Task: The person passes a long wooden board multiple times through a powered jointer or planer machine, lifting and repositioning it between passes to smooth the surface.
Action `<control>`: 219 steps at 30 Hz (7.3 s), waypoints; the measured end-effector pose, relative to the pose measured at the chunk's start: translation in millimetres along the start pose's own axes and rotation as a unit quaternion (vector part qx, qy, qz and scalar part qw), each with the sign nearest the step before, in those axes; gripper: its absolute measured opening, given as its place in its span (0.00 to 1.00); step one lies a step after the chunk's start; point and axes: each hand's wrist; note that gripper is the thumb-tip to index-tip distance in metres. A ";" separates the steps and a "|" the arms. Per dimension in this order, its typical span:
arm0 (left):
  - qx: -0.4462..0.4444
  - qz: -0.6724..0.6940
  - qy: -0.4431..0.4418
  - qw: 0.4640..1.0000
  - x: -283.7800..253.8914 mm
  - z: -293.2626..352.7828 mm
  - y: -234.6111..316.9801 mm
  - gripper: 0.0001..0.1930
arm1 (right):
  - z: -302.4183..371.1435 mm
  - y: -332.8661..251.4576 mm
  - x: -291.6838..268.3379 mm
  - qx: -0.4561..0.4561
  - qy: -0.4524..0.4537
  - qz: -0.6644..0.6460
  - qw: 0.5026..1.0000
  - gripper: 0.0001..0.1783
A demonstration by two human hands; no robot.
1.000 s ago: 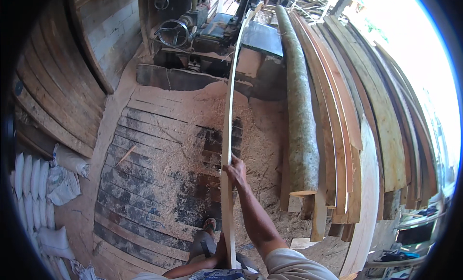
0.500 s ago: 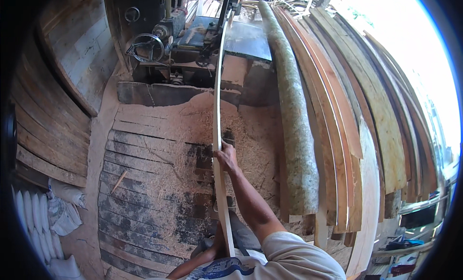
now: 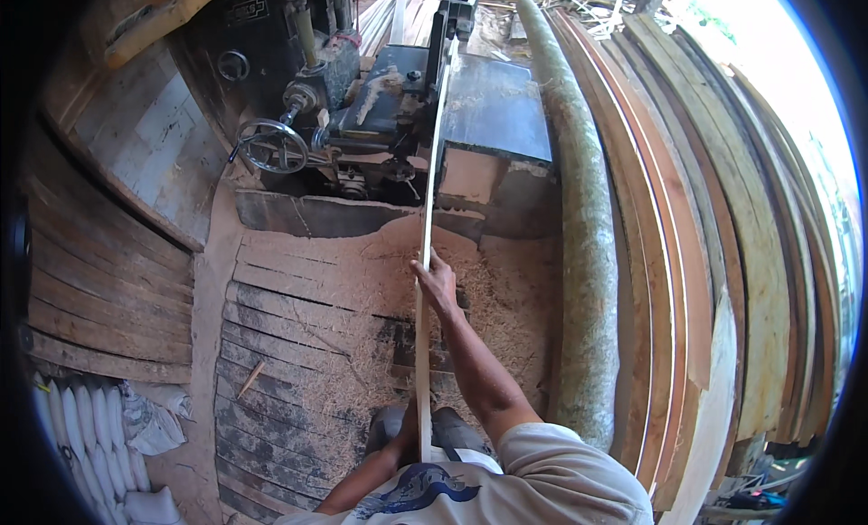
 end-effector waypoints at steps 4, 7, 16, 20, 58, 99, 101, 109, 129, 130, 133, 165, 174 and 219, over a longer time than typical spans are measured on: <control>-0.056 0.022 -0.042 0.997 18.2 -46.6 80.3 0.31 | -26.7 17.2 -10.5 -0.030 -0.021 -0.079 0.996 0.37; -0.012 0.082 -0.093 0.992 25.5 -94.1 144.9 0.29 | -22.3 27.8 -24.9 -0.007 -0.082 -0.174 0.981 0.37; 0.052 0.039 -0.168 0.984 53.1 -247.3 329.3 0.29 | -7.0 22.2 -47.1 -0.091 -0.205 -0.003 0.975 0.42; 0.159 -0.091 -0.140 0.973 78.5 -301.9 407.3 0.35 | -70.6 14.4 -23.5 -0.108 -0.007 0.017 0.994 0.28; -0.055 -0.558 0.069 0.825 -48.7 -227.3 310.8 0.33 | 95.0 235.4 -76.2 0.487 -0.052 -0.101 0.866 0.45; 0.079 -0.564 0.014 0.822 -21.9 -140.1 299.7 0.27 | 158.9 246.8 -82.5 0.355 0.083 0.032 0.931 0.43; 0.079 -0.590 0.017 0.803 -14.4 -128.0 296.9 0.27 | 213.2 276.1 -86.8 0.429 0.114 0.070 0.894 0.47; 0.036 -0.656 0.001 0.754 -56.4 -81.3 223.0 0.27 | 306.2 347.9 -69.6 0.437 0.243 -0.052 0.865 0.34; 0.183 -0.467 0.025 0.865 -131.7 10.8 101.2 0.23 | 434.0 291.3 -60.1 0.484 0.052 -0.002 0.873 0.43; 0.160 -0.437 0.034 0.884 -143.7 23.7 86.1 0.22 | 458.3 303.1 -56.1 0.499 0.007 -0.124 0.857 0.46; 0.052 -0.347 0.090 0.932 -184.1 99.2 23.4 0.18 | 515.1 307.3 -50.4 0.526 -0.016 -0.187 0.830 0.50; 0.198 -0.572 -0.308 0.734 273.0 214.0 -87.3 0.14 | 577.5 423.1 -665.4 0.177 0.570 0.010 0.803 0.24; -0.031 -0.740 -0.148 0.655 137.9 192.3 -120.4 0.23 | 535.4 418.1 -656.0 0.216 0.511 0.019 0.832 0.25; 0.018 -0.165 -0.171 0.971 -88.9 102.2 -73.9 0.32 | 442.6 199.1 23.2 0.214 0.181 -0.060 0.958 0.37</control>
Point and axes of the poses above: each hand's wrist, its own z-axis away from the middle knuckle, its own x-axis out of the palm, y = z × x, and after that the axes turned 3 degrees about -z, right-handed
